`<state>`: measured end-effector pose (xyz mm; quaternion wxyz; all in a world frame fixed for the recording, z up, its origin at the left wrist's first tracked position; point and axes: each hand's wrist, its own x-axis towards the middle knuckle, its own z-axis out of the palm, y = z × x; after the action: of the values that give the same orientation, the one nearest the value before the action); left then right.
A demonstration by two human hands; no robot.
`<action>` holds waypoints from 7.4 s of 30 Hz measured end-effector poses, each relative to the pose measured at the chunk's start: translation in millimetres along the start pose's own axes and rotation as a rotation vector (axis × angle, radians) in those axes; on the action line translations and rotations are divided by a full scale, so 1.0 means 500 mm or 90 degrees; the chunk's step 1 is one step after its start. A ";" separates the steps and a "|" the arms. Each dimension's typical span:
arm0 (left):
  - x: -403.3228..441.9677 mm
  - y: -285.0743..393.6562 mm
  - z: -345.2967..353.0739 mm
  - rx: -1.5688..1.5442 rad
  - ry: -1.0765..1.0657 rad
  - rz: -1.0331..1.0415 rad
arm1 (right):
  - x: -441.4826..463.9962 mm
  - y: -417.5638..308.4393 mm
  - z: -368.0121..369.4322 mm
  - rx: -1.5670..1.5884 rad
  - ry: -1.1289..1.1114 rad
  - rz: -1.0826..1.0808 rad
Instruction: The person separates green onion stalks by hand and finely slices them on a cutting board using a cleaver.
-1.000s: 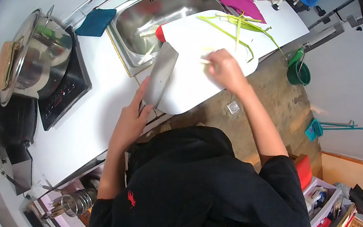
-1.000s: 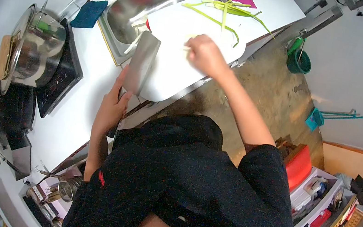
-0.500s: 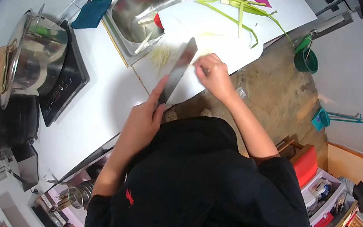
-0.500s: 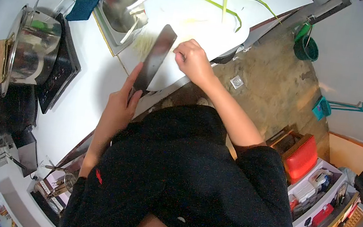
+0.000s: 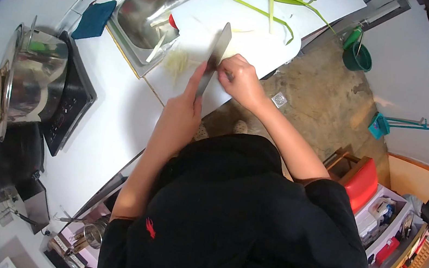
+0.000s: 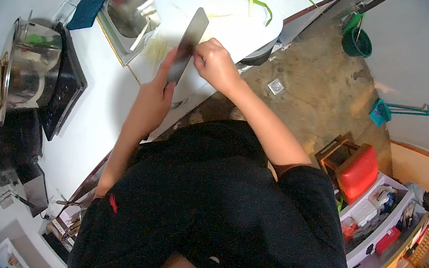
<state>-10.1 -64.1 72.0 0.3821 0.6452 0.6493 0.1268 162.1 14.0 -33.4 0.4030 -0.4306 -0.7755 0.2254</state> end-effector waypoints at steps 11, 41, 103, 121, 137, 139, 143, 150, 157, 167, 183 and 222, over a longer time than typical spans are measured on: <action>-0.038 -0.027 -0.007 -0.046 0.020 -0.042 | -0.014 0.031 -0.130 -0.073 -0.098 0.113; -0.028 0.007 0.073 -0.194 0.152 0.034 | 0.057 0.120 -0.140 -0.133 -0.016 0.066; -0.023 -0.007 -0.214 0.385 -0.178 0.048 | -0.009 0.003 -0.002 -0.131 -0.076 -0.244; -0.036 -0.033 -0.223 0.325 -0.167 0.067 | -0.004 -0.003 -0.004 -0.118 -0.088 -0.238; -0.015 -0.034 -0.223 0.301 -0.188 0.047 | -0.002 -0.012 0.002 -0.147 -0.082 -0.220; -0.017 -0.043 -0.222 0.295 -0.175 0.074 | -0.001 -0.013 0.002 -0.145 -0.083 -0.219; -0.025 -0.019 -0.229 0.290 -0.209 0.002 | 0.002 -0.016 0.001 -0.143 -0.086 -0.218; -0.034 -0.040 -0.233 0.259 -0.203 0.027 | 0.012 -0.022 -0.003 -0.149 -0.119 -0.200; -0.050 -0.065 -0.236 0.253 -0.195 0.034 | 0.031 -0.036 -0.012 -0.179 -0.184 -0.164; -0.100 -0.064 -0.238 0.274 -0.178 -0.016 | 0.046 -0.035 -0.008 -0.196 -0.230 -0.149; -0.091 -0.081 -0.213 0.227 -0.142 0.053 | 0.097 -0.023 -0.004 -0.132 -0.375 -0.133; -0.146 -0.091 -0.166 0.158 -0.143 -0.021 | 0.006 -0.031 -0.006 -0.122 -0.156 -0.185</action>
<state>-107.8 -111.1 122.2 0.3719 0.6870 0.6234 -0.0337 156.1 8.3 -19.9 0.2915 -0.3202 -0.8903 0.1408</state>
